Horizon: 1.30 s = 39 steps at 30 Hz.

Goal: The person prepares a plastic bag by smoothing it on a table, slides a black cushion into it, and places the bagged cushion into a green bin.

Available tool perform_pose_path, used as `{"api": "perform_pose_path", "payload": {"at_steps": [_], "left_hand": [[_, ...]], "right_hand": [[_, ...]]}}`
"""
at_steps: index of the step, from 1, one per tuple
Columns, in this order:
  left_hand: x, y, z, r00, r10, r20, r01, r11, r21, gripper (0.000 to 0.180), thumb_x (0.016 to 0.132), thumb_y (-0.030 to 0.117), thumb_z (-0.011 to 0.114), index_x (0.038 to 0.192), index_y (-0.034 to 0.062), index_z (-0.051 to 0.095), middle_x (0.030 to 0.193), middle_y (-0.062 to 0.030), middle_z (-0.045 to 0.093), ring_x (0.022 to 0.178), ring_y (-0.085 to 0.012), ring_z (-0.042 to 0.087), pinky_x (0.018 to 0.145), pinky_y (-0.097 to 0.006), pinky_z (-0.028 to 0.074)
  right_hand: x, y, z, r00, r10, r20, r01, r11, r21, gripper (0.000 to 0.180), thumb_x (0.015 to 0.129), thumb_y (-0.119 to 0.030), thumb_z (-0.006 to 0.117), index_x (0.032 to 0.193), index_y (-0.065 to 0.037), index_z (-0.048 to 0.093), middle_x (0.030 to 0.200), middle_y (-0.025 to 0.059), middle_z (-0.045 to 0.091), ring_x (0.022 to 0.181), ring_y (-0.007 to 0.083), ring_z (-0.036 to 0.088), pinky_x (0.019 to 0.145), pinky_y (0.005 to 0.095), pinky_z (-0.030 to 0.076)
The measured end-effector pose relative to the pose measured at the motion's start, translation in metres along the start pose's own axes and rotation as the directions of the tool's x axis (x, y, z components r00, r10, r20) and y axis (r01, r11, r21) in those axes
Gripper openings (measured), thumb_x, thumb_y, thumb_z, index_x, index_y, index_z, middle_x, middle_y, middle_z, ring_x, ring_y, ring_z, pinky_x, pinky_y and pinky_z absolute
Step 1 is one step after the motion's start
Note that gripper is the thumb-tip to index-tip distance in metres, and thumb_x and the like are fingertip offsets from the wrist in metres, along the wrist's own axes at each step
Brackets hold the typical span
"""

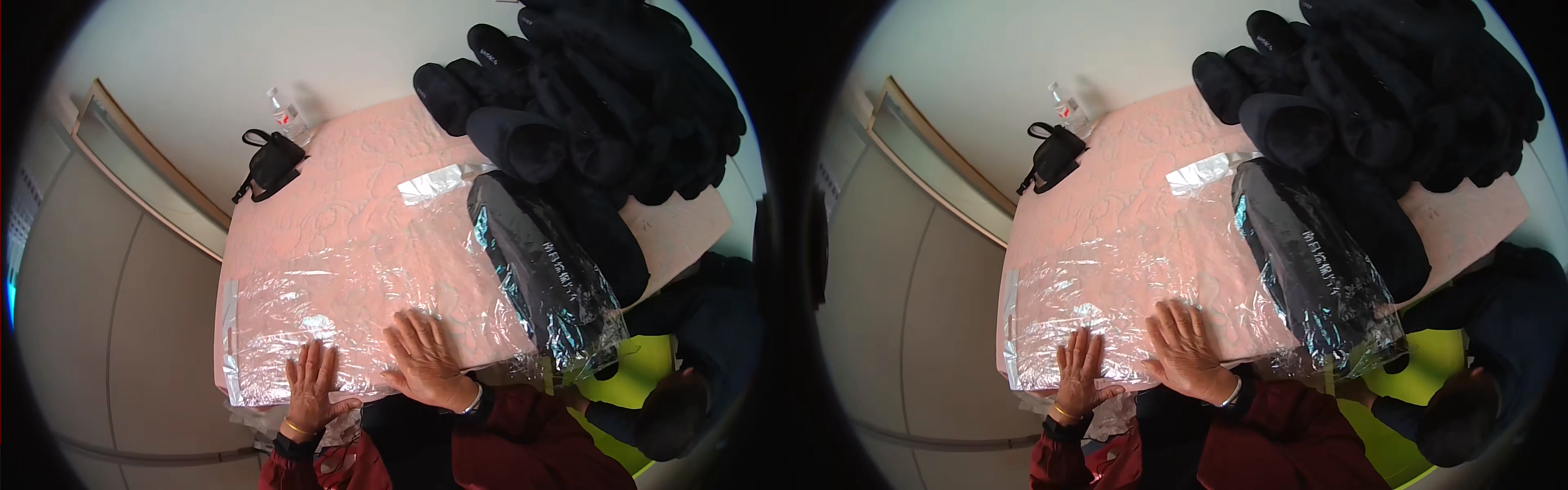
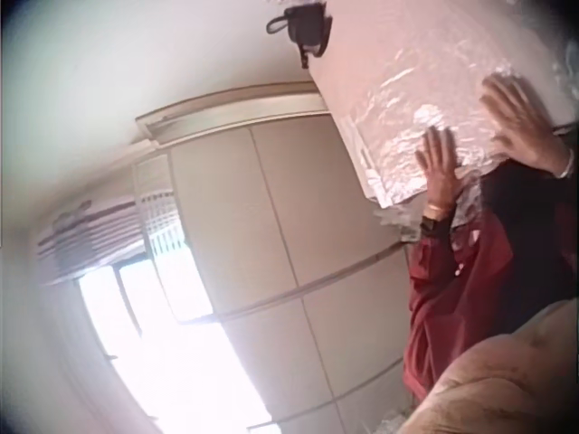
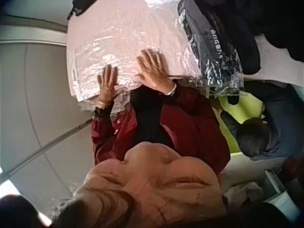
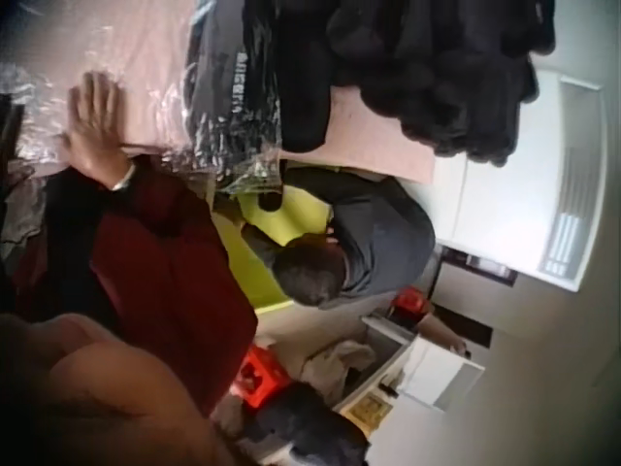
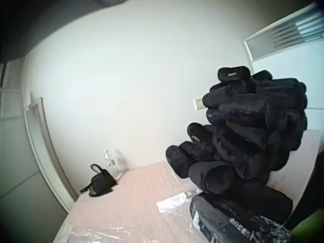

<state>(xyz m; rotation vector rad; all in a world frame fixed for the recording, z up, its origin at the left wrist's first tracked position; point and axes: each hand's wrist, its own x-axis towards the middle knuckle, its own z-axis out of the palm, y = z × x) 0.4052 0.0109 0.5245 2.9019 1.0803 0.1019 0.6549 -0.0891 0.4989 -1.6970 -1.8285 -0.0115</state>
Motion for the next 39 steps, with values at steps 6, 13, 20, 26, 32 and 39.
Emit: {"api": "perform_pose_path", "payload": {"at_steps": [6, 13, 20, 26, 32, 39], "left_hand": [[0.029, 0.027, -0.004, 0.991, 0.090, -0.101, -0.106, 0.982, -0.156, 0.097, 0.088, 0.069, 0.056, 0.154, 0.0013, 0.034, 0.163, -0.0235, 0.024, 0.151, -0.0419, 0.022, 0.117, -0.065, 0.014], [0.040, 0.026, 0.027, 0.980, 0.149, -0.136, -0.177, 0.959, -0.224, 0.089, 0.095, 0.060, 0.051, 0.153, -0.0041, 0.031, 0.162, -0.0239, 0.027, 0.151, -0.0381, 0.025, 0.120, -0.062, 0.013], [-0.027, -0.130, 0.015, 0.977, -0.142, -0.158, 0.138, 0.990, -0.038, 0.088, 0.099, 0.064, 0.042, 0.155, -0.0023, 0.030, 0.164, -0.0211, 0.026, 0.152, -0.0350, 0.025, 0.120, -0.058, 0.015], [-0.058, -0.189, 0.017, 0.927, -0.360, -0.109, 0.360, 0.933, -0.023, 0.088, 0.098, 0.064, 0.042, 0.155, -0.0021, 0.031, 0.164, -0.0203, 0.026, 0.152, -0.0362, 0.023, 0.120, -0.059, 0.016], [-0.035, -0.144, -0.030, 0.822, -0.564, 0.080, 0.536, 0.813, 0.227, 0.083, 0.097, 0.058, 0.050, 0.151, -0.0040, 0.036, 0.161, -0.0217, 0.029, 0.151, -0.0373, 0.026, 0.120, -0.060, 0.018], [0.055, -0.009, -0.001, 0.967, 0.117, -0.224, -0.137, 0.988, -0.076, 0.086, 0.099, 0.061, 0.043, 0.150, -0.0080, 0.036, 0.161, -0.0265, 0.026, 0.151, -0.0391, 0.024, 0.121, -0.057, 0.020]], "right_hand": [[0.008, -0.001, 0.003, 0.996, 0.001, 0.092, -0.004, 1.000, 0.031, 0.068, 0.089, -0.037, 0.068, 0.141, 0.002, 0.049, 0.154, 0.0251, 0.037, 0.146, 0.0413, 0.031, 0.119, 0.0552, 0.021], [0.014, 0.007, -0.004, 0.980, -0.013, 0.197, 0.025, 0.998, -0.058, 0.078, 0.086, -0.028, 0.070, 0.149, 0.004, 0.037, 0.159, 0.0239, 0.030, 0.150, 0.0401, 0.025, 0.121, 0.0542, 0.019], [0.015, 0.003, -0.009, 0.963, 0.002, 0.269, 0.040, 0.988, -0.147, 0.082, 0.087, -0.028, 0.068, 0.152, 0.006, 0.031, 0.160, 0.0235, 0.029, 0.150, 0.0394, 0.026, 0.121, 0.0538, 0.019], [0.011, 0.005, -0.004, 0.973, -0.032, 0.229, 0.065, 0.988, -0.139, 0.081, 0.088, -0.030, 0.068, 0.151, 0.006, 0.032, 0.160, 0.0246, 0.029, 0.149, 0.0395, 0.027, 0.121, 0.0537, 0.019], [0.018, 0.011, -0.016, 0.977, -0.061, 0.202, 0.077, 0.995, -0.070, 0.080, 0.090, -0.033, 0.067, 0.151, 0.006, 0.032, 0.159, 0.0265, 0.028, 0.149, 0.0423, 0.026, 0.121, 0.0543, 0.020], [0.056, -0.015, -0.005, 0.977, -0.131, 0.169, 0.145, 0.987, -0.070, 0.087, 0.091, -0.040, 0.066, 0.151, 0.009, 0.027, 0.160, 0.0287, 0.025, 0.150, 0.0452, 0.021, 0.121, 0.0547, 0.020]]}}
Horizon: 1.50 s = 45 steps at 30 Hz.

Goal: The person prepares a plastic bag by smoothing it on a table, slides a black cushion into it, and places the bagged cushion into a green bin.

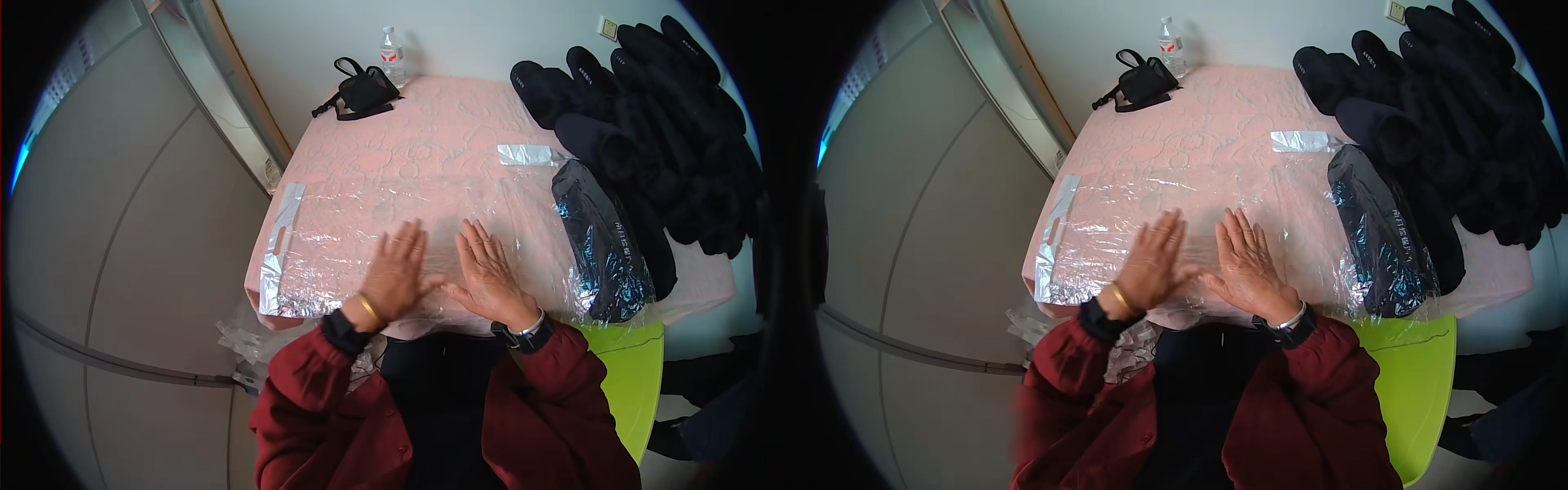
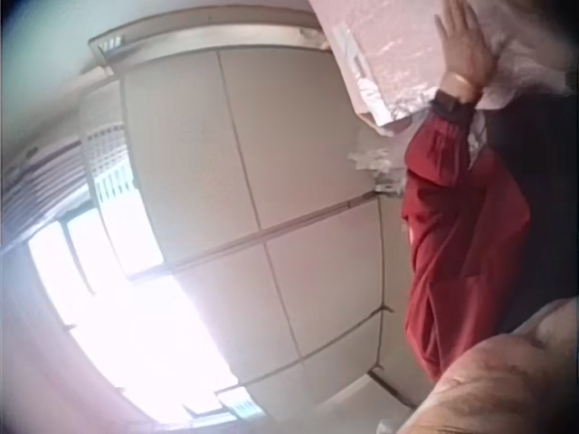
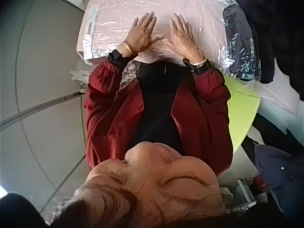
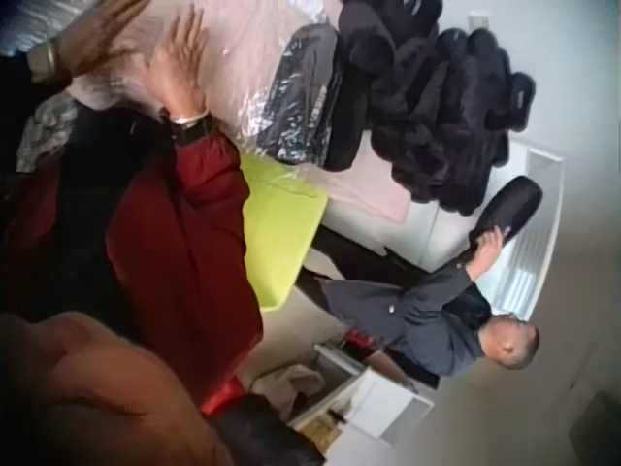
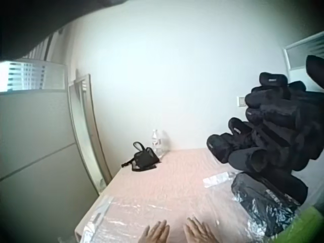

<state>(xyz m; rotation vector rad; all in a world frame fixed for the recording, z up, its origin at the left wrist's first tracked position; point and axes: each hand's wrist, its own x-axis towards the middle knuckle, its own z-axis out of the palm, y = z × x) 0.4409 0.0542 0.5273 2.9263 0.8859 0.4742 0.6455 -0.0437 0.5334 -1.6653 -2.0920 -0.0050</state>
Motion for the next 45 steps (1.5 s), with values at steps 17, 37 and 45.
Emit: {"api": "perform_pose_path", "payload": {"at_steps": [17, 37, 45], "left_hand": [[-0.093, -0.157, -0.037, 0.821, -0.509, 0.259, 0.461, 0.858, 0.225, 0.094, 0.095, 0.069, 0.045, 0.159, 0.0036, 0.022, 0.166, -0.0197, 0.019, 0.154, -0.0352, 0.017, 0.118, -0.065, 0.014], [0.080, -0.047, -0.039, 0.989, 0.015, 0.146, -0.031, 0.994, 0.109, 0.078, 0.098, 0.059, 0.050, 0.141, -0.0062, 0.047, 0.152, -0.0260, 0.042, 0.143, -0.0405, 0.038, 0.116, -0.055, 0.030], [0.104, -0.035, 0.026, 0.890, -0.027, 0.456, 0.069, 0.995, -0.076, 0.099, 0.097, 0.074, 0.029, 0.159, -0.0018, 0.018, 0.168, -0.0203, 0.010, 0.156, -0.0325, 0.008, 0.123, -0.057, 0.009]], "right_hand": [[-0.033, 0.032, 0.013, 0.984, 0.059, 0.171, -0.047, 0.996, -0.077, 0.100, 0.092, -0.059, 0.060, 0.153, 0.011, 0.023, 0.161, 0.0285, 0.021, 0.152, 0.0407, 0.017, 0.124, 0.0519, 0.011], [0.080, 0.017, -0.035, 0.918, 0.229, 0.323, -0.178, 0.967, -0.180, 0.078, 0.094, -0.036, 0.057, 0.150, 0.011, 0.028, 0.161, 0.0312, 0.019, 0.152, 0.0436, 0.017, 0.120, 0.0584, 0.021], [0.083, 0.069, 0.009, 0.824, 0.364, 0.434, -0.296, 0.930, -0.218, 0.093, 0.093, -0.059, 0.052, 0.159, -0.003, 0.019, 0.167, 0.0215, 0.008, 0.155, 0.0383, 0.006, 0.117, 0.0693, 0.015]]}}
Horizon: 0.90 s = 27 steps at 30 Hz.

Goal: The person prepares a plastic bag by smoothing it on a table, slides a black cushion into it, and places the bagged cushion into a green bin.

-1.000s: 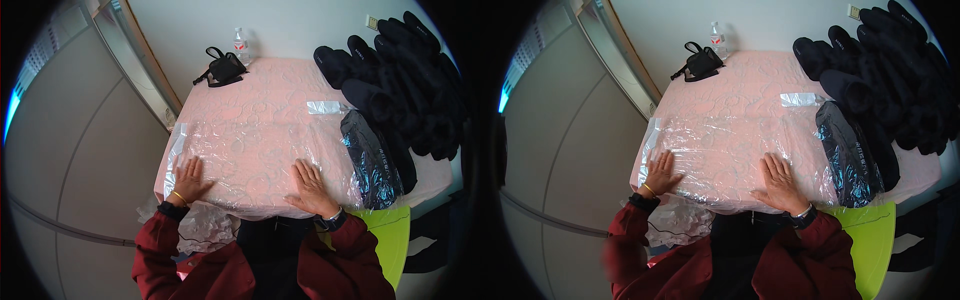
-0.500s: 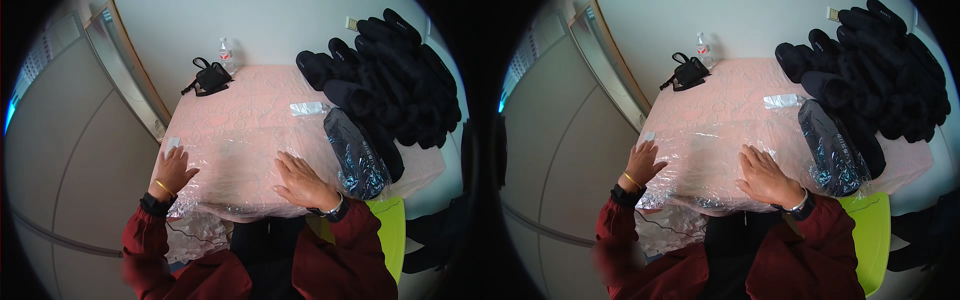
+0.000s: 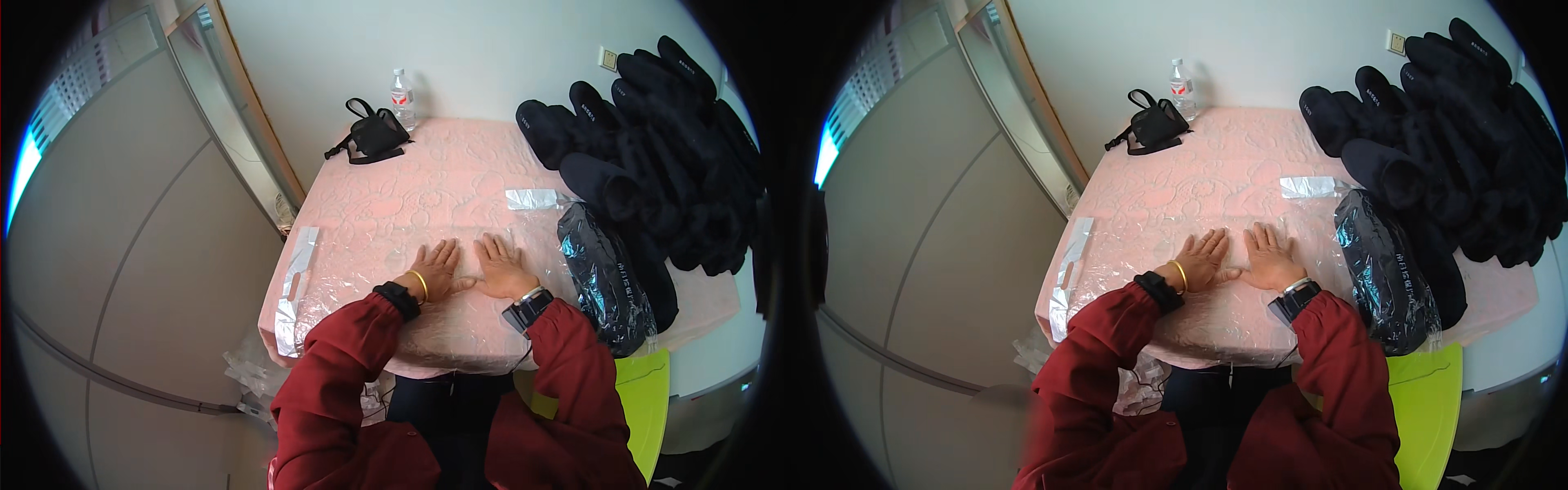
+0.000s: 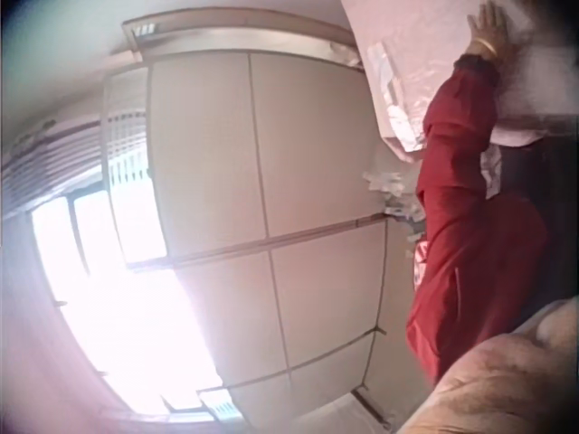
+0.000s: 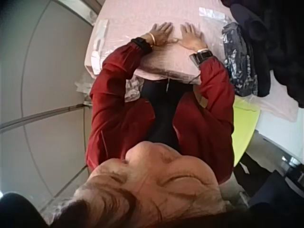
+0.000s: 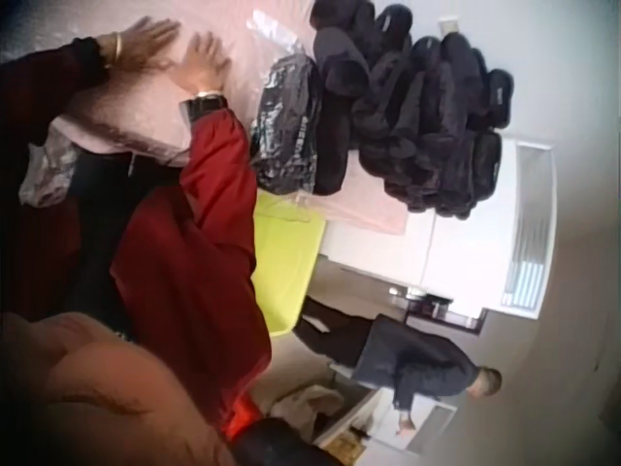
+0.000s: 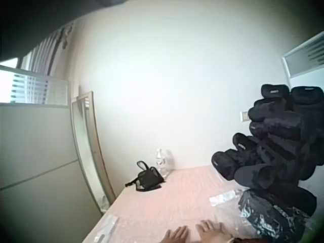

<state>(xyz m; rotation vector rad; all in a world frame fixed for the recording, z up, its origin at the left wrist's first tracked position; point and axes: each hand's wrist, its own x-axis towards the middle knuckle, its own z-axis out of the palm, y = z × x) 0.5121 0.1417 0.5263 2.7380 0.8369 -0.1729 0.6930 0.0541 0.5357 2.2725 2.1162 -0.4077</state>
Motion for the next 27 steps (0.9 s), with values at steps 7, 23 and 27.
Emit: {"api": "perform_pose_path", "payload": {"at_steps": [7, 23, 27], "left_hand": [[-0.043, -0.099, -0.024, 0.947, -0.319, 0.045, 0.314, 0.945, 0.094, 0.103, 0.091, 0.077, 0.036, 0.162, 0.0061, 0.012, 0.170, -0.0127, 0.002, 0.157, -0.0296, 0.004, 0.121, -0.063, 0.004], [-0.173, -0.073, -0.016, 0.907, -0.233, -0.352, 0.306, 0.937, 0.168, 0.088, 0.084, 0.056, 0.071, 0.153, 0.0108, 0.039, 0.161, -0.0186, 0.030, 0.150, -0.0408, 0.024, 0.117, -0.068, 0.016], [-0.187, 0.004, 0.021, 0.926, 0.134, -0.354, -0.045, 0.968, 0.248, 0.074, 0.082, 0.044, 0.076, 0.145, 0.0157, 0.049, 0.154, -0.0169, 0.039, 0.146, -0.0382, 0.032, 0.113, -0.066, 0.025]], "right_hand": [[0.001, 0.008, -0.002, 0.996, 0.051, 0.069, -0.048, 0.998, -0.039, 0.100, 0.092, -0.070, 0.048, 0.160, -0.004, 0.016, 0.169, 0.0177, 0.006, 0.156, 0.0363, 0.006, 0.111, 0.0771, 0.017], [0.009, -0.008, -0.001, 0.950, 0.296, -0.105, -0.304, 0.949, -0.080, 0.087, 0.091, -0.063, 0.055, 0.144, 0.005, 0.043, 0.147, 0.0252, 0.045, 0.135, 0.0383, 0.046, 0.098, 0.0626, 0.046], [0.005, -0.013, 0.002, 0.974, 0.179, -0.138, -0.194, 0.975, -0.109, 0.075, 0.090, -0.058, 0.060, 0.127, 0.007, 0.059, 0.129, 0.0240, 0.062, 0.116, 0.0368, 0.062, 0.092, 0.0515, 0.053]]}}
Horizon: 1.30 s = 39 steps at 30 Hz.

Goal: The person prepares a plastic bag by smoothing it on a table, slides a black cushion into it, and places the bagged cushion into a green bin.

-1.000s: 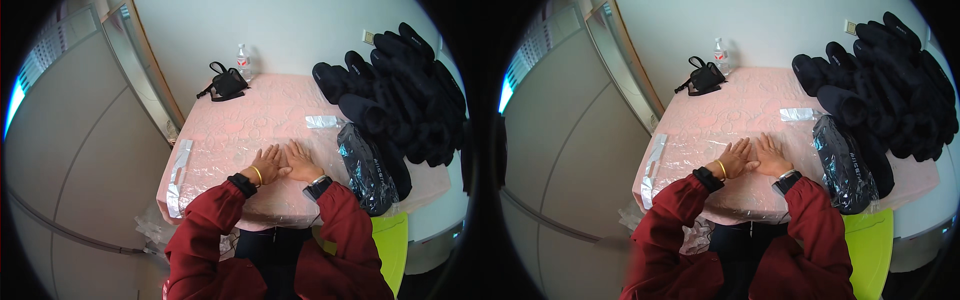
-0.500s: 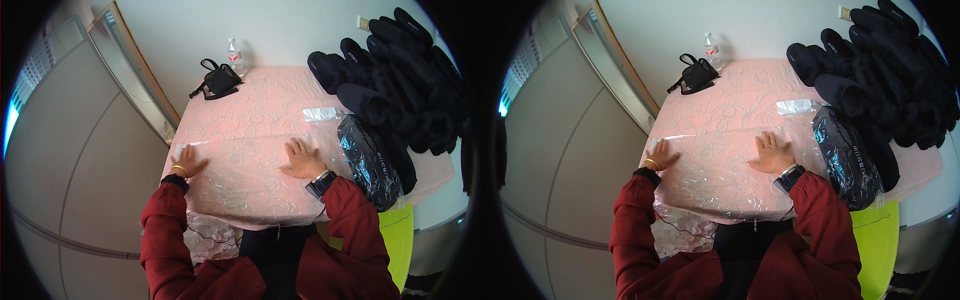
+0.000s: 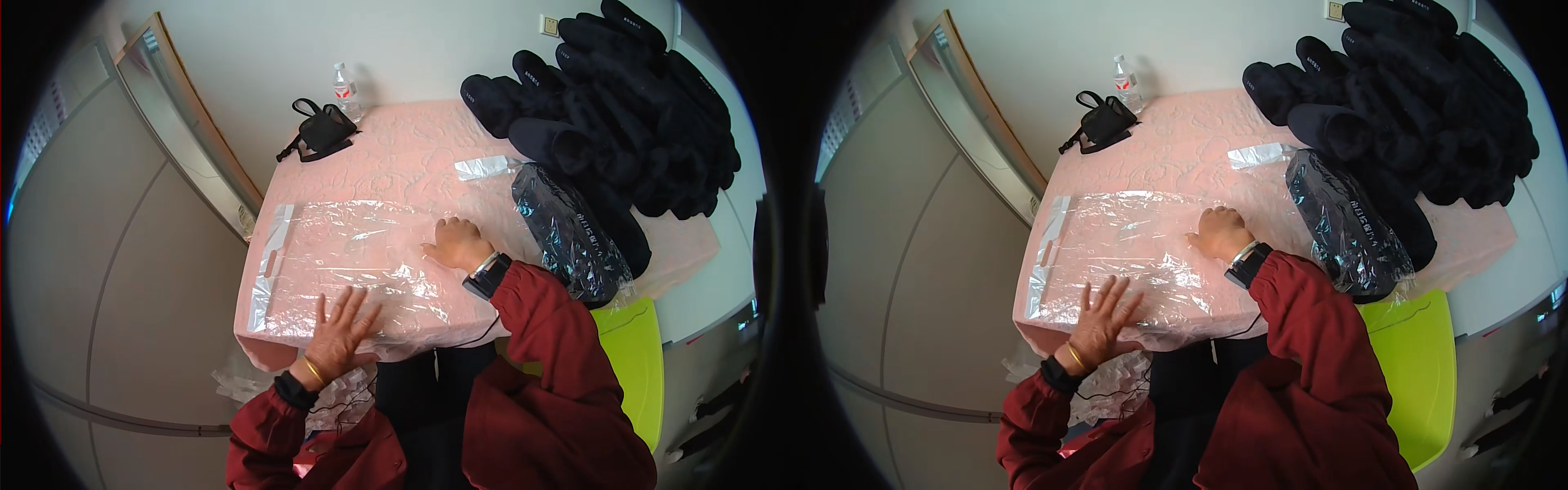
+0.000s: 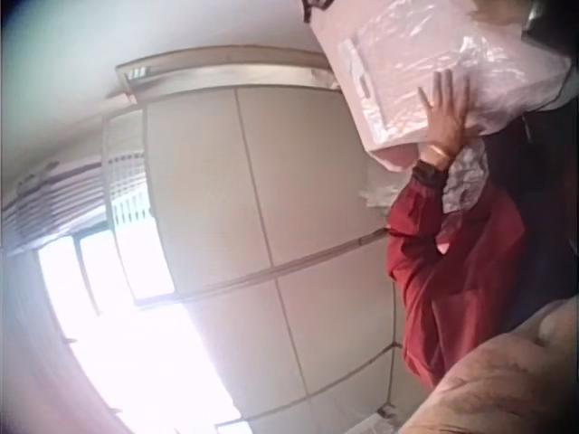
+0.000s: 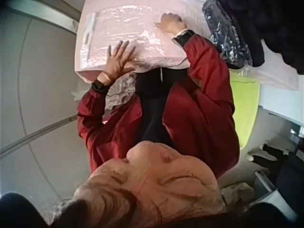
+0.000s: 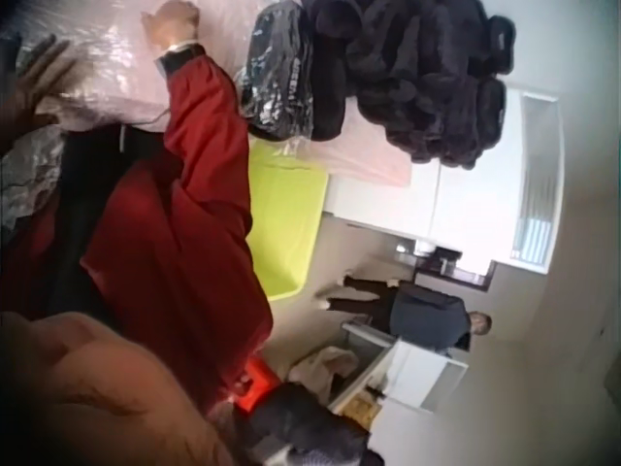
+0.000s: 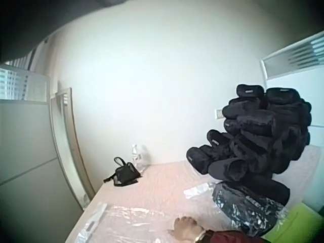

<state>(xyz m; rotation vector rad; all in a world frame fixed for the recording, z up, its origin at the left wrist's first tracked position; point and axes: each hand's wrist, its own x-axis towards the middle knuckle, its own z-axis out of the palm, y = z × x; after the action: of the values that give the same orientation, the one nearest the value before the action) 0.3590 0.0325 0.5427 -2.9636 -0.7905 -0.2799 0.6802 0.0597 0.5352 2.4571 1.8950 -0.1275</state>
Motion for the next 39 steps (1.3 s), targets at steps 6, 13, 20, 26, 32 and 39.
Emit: {"api": "perform_pose_path", "payload": {"at_steps": [6, 13, 20, 26, 32, 39], "left_hand": [[0.001, -0.023, 0.030, 0.977, 0.157, -0.141, -0.160, 0.987, -0.006, 0.046, 0.084, 0.025, 0.075, 0.128, 0.0194, 0.063, 0.138, -0.0137, 0.054, 0.132, -0.0338, 0.049, 0.109, -0.057, 0.034], [-0.013, -0.103, 0.022, 0.948, -0.062, -0.313, 0.150, 0.953, 0.263, 0.036, 0.084, 0.011, 0.068, 0.119, 0.0174, 0.068, 0.124, -0.0116, 0.061, 0.112, -0.0322, 0.059, 0.096, -0.049, 0.043], [-0.047, -0.109, 0.027, 0.768, -0.434, -0.471, 0.423, 0.896, -0.135, 0.032, 0.090, 0.006, 0.064, 0.122, 0.0103, 0.065, 0.114, -0.0136, 0.062, 0.097, -0.0290, 0.064, 0.080, -0.042, 0.051], [-0.101, -0.032, 0.070, 0.540, -0.836, -0.092, 0.404, 0.353, -0.844, 0.050, 0.098, 0.009, 0.063, 0.144, 0.0034, 0.043, 0.088, -0.0089, 0.062, 0.077, -0.0155, 0.061, 0.069, -0.031, 0.051], [-0.058, -0.004, 0.040, 0.583, -0.810, -0.070, 0.190, 0.220, -0.957, 0.065, 0.095, 0.002, 0.065, 0.152, 0.0059, 0.033, 0.088, -0.0057, 0.062, 0.069, -0.0114, 0.060, 0.059, -0.025, 0.049], [-0.008, -0.041, 0.031, 0.733, -0.588, -0.342, 0.424, 0.788, -0.446, 0.057, 0.085, 0.002, 0.072, 0.138, 0.0059, 0.051, 0.118, -0.0169, 0.059, 0.102, -0.0303, 0.061, 0.086, -0.042, 0.051]], "right_hand": [[-0.028, 0.021, -0.013, 0.995, -0.083, -0.058, 0.080, 0.996, -0.046, 0.055, 0.090, -0.051, 0.063, 0.107, 0.001, 0.072, 0.114, 0.0243, 0.070, 0.102, 0.0363, 0.069, 0.086, 0.0446, 0.056], [-0.079, 0.008, -0.046, 0.961, -0.202, 0.186, 0.208, 0.978, -0.010, 0.049, 0.088, -0.045, 0.065, 0.107, 0.000, 0.071, 0.112, 0.0227, 0.068, 0.101, 0.0372, 0.068, 0.081, 0.0459, 0.055], [-0.098, 0.030, 0.006, 0.807, -0.361, -0.466, 0.451, 0.888, 0.093, 0.042, 0.086, -0.023, 0.071, 0.117, 0.004, 0.060, 0.106, 0.0205, 0.061, 0.096, 0.0380, 0.064, 0.079, 0.0465, 0.052], [-0.104, 0.026, 0.012, 0.881, -0.213, -0.422, 0.390, 0.832, 0.395, 0.045, 0.082, -0.002, 0.071, 0.124, 0.002, 0.055, 0.103, 0.0212, 0.059, 0.091, 0.0389, 0.062, 0.079, 0.0462, 0.052], [-0.094, 0.035, 0.038, 0.837, -0.134, -0.531, 0.437, 0.748, 0.500, 0.042, 0.082, 0.005, 0.066, 0.123, 0.000, 0.056, 0.099, 0.0197, 0.061, 0.085, 0.0385, 0.062, 0.074, 0.0446, 0.052], [-0.137, 0.050, 0.022, 0.828, -0.063, -0.557, 0.335, 0.853, 0.401, 0.038, 0.083, 0.006, 0.064, 0.120, 0.000, 0.058, 0.092, 0.0167, 0.061, 0.074, 0.0352, 0.062, 0.066, 0.0423, 0.051]]}}
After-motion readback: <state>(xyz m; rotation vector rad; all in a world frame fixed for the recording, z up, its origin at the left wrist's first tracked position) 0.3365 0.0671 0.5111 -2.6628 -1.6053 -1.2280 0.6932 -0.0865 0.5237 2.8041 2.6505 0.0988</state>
